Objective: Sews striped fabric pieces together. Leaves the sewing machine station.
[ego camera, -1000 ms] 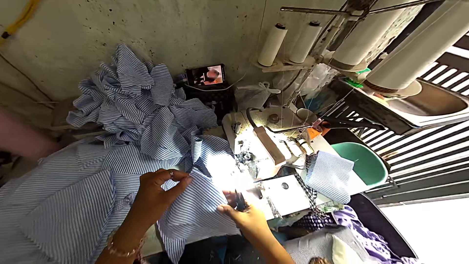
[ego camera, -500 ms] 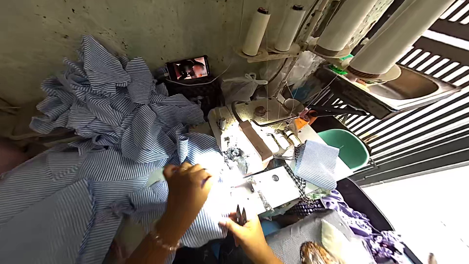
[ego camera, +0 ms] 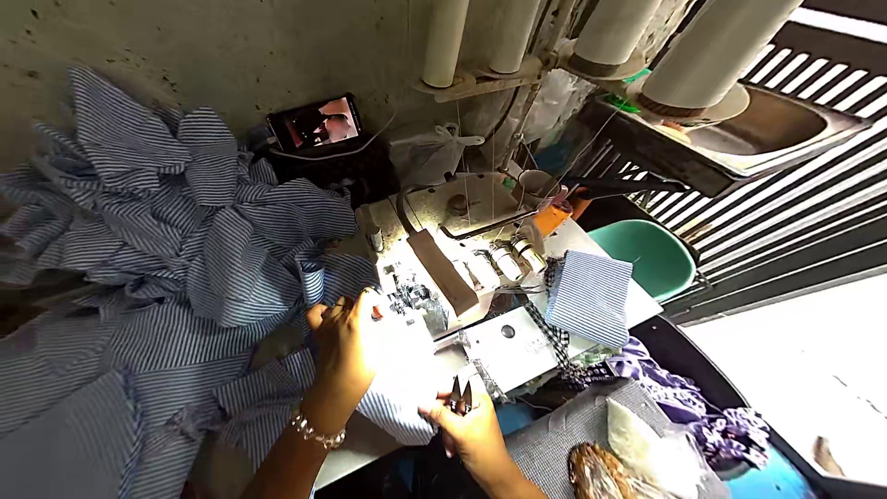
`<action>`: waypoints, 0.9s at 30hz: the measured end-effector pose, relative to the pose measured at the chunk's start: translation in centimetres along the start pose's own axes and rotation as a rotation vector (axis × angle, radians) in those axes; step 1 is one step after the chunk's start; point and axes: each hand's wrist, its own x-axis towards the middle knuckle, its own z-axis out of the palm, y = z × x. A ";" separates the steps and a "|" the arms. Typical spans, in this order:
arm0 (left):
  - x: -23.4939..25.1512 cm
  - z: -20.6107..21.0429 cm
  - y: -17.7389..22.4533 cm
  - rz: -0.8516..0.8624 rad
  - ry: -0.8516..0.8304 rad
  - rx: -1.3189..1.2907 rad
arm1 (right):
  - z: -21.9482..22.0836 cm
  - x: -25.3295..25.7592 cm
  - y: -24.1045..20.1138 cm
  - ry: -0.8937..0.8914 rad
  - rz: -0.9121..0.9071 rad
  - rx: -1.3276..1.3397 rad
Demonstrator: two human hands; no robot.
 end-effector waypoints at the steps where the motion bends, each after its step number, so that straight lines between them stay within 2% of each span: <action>1: -0.1 0.1 -0.1 0.004 0.012 0.001 | 0.0 0.0 0.0 0.000 -0.002 0.005; 7: -2.0 -0.7 0.5 0.031 0.099 0.094 | 0.1 1.3 -0.4 0.000 -0.097 0.003; 10: -6.2 -3.2 0.8 0.009 0.132 -0.133 | 0.2 1.7 -0.9 -0.029 -0.089 -0.004; 12: -9.9 -4.2 0.5 -0.097 -0.007 -0.348 | 0.1 1.8 -1.0 -0.052 -0.063 -0.028; 13: -11.5 -4.3 0.3 -0.182 -0.155 -0.435 | 0.0 1.7 -1.0 -0.059 -0.045 -0.040; 15: -13.2 -4.1 -0.5 -0.428 -0.529 -0.615 | 0.0 1.2 -0.9 -0.065 -0.011 -0.055; 16: -13.5 -3.6 -0.7 -0.577 -0.639 -0.749 | 0.1 1.0 -0.7 -0.065 -0.002 -0.052; 17: -13.5 -2.9 -0.6 -0.701 -0.658 -0.899 | 0.1 0.8 -0.6 -0.067 0.002 -0.043; 19: -13.0 -1.9 0.5 -0.850 -0.590 -1.235 | 0.2 0.2 -0.5 -0.076 0.006 -0.033; 21: -12.4 -1.2 1.7 -0.961 -0.487 -1.418 | 0.1 -0.4 -0.5 -0.075 -0.008 -0.046; 24: -12.2 -1.0 3.0 -1.019 -0.407 -1.443 | -0.4 -1.2 0.0 -0.079 -0.088 -0.103; 27: -12.6 -1.1 3.0 -0.988 -0.418 -1.426 | -1.3 -2.4 0.5 -0.139 -0.073 -0.135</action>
